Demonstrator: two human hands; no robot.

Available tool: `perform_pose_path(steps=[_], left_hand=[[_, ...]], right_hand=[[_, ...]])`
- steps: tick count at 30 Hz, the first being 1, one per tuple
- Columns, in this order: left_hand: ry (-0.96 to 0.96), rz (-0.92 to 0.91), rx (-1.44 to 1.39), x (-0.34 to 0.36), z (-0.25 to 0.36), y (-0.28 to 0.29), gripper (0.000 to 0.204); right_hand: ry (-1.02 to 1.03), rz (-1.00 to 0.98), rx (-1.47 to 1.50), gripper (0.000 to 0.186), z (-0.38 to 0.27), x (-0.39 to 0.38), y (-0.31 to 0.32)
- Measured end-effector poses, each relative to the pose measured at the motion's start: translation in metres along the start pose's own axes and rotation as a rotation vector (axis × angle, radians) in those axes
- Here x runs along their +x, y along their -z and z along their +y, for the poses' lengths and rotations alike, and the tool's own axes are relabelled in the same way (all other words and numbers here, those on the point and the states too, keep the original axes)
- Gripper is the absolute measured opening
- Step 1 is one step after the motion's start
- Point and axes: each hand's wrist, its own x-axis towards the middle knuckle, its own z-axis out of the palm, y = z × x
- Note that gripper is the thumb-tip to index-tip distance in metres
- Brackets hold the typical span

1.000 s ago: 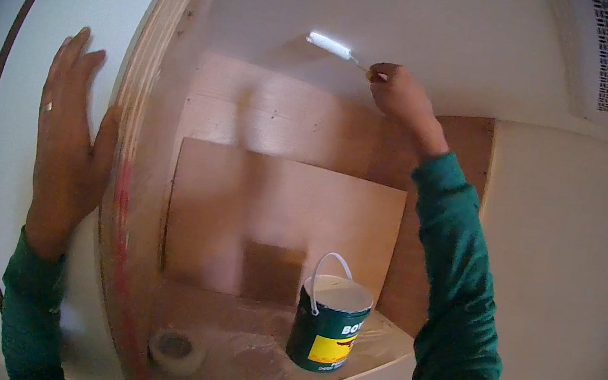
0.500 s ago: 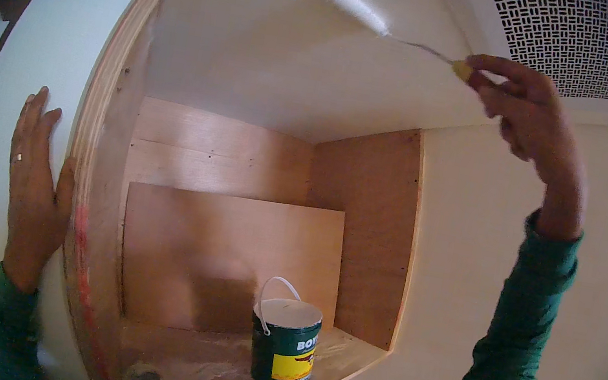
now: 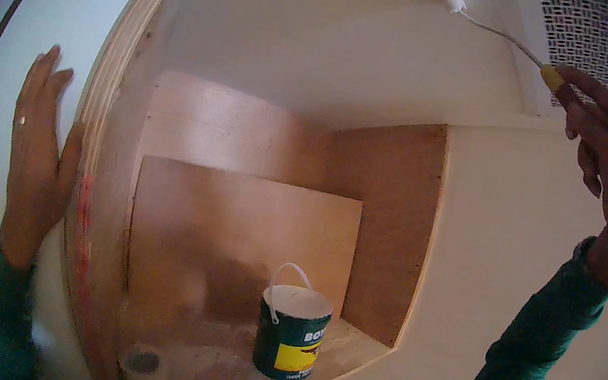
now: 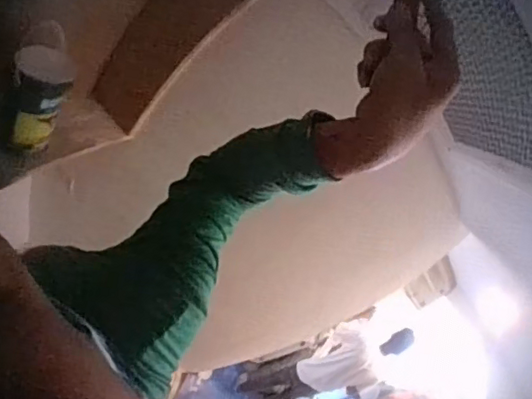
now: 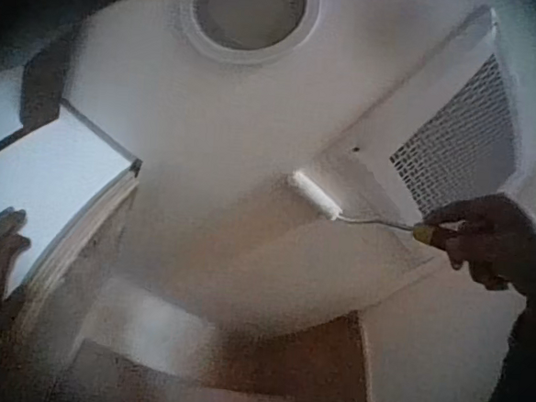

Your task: The person paints the ceiling of a wooden alcove using a small paint roller and a bucket of white paint. They repeatedly dip the roller into the paint and apply it to the ceiling surface, occasionally using their left hand to steady themselves against the wooden structure.

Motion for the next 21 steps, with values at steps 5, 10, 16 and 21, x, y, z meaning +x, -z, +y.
perform_pose_path(steps=[5,10,16,21], left_hand=[[-0.041,-0.025,0.069,0.002,-0.001,0.005,0.048],[-0.079,-0.008,0.075,-0.008,-0.016,-0.005,0.050],[-0.095,-0.013,0.040,-0.001,-0.008,0.001,0.050],[-0.087,-0.001,0.029,0.000,-0.008,-0.003,0.050]], right_hand=[[-0.030,-0.073,0.097,0.036,0.021,0.022,-0.086],[0.014,-0.196,0.042,0.033,0.002,0.043,-0.175],[0.159,-0.240,0.063,0.033,0.022,0.065,-0.320],[0.228,-0.250,-0.041,0.025,0.022,0.079,-0.430]])
